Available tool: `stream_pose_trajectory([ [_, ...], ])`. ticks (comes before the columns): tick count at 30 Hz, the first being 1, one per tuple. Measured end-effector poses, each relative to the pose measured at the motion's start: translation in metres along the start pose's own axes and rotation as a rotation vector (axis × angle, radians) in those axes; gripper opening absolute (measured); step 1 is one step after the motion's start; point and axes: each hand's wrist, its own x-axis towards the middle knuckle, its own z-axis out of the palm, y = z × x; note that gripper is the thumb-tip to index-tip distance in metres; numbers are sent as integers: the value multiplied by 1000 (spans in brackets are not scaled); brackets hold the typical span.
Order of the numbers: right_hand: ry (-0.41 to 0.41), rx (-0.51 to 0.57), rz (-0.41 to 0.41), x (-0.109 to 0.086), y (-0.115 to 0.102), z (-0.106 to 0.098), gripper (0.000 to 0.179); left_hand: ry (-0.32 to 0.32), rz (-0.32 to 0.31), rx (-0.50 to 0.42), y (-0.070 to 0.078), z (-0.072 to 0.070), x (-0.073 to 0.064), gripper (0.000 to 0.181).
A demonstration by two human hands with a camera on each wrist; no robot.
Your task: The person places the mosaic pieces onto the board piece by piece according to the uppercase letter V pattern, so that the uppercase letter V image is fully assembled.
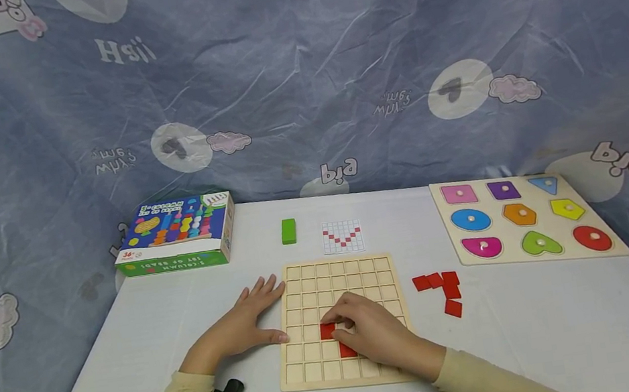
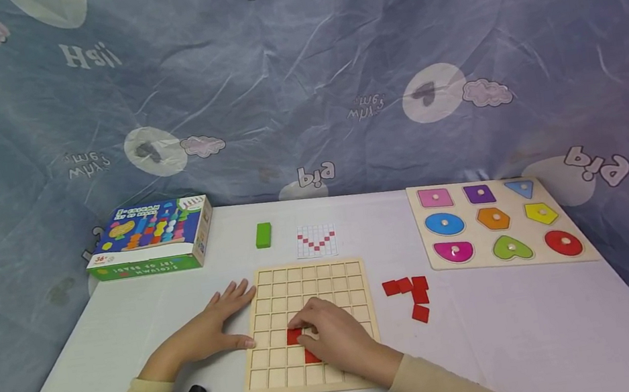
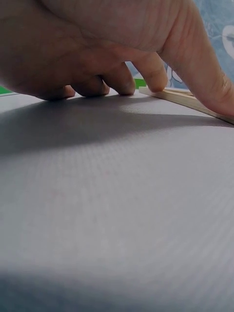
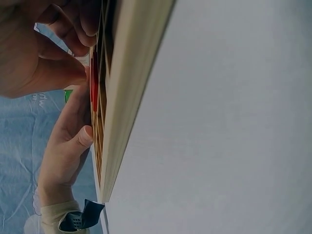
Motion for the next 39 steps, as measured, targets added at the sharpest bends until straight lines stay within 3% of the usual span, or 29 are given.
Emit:
stream_pose_trajectory([
  [26, 79, 49, 59, -20, 11, -25, 18, 2, -4, -3, -1, 1, 1, 103],
  [39, 112, 10, 148, -37, 27, -46, 19, 10, 12, -13, -1, 0, 0, 104],
])
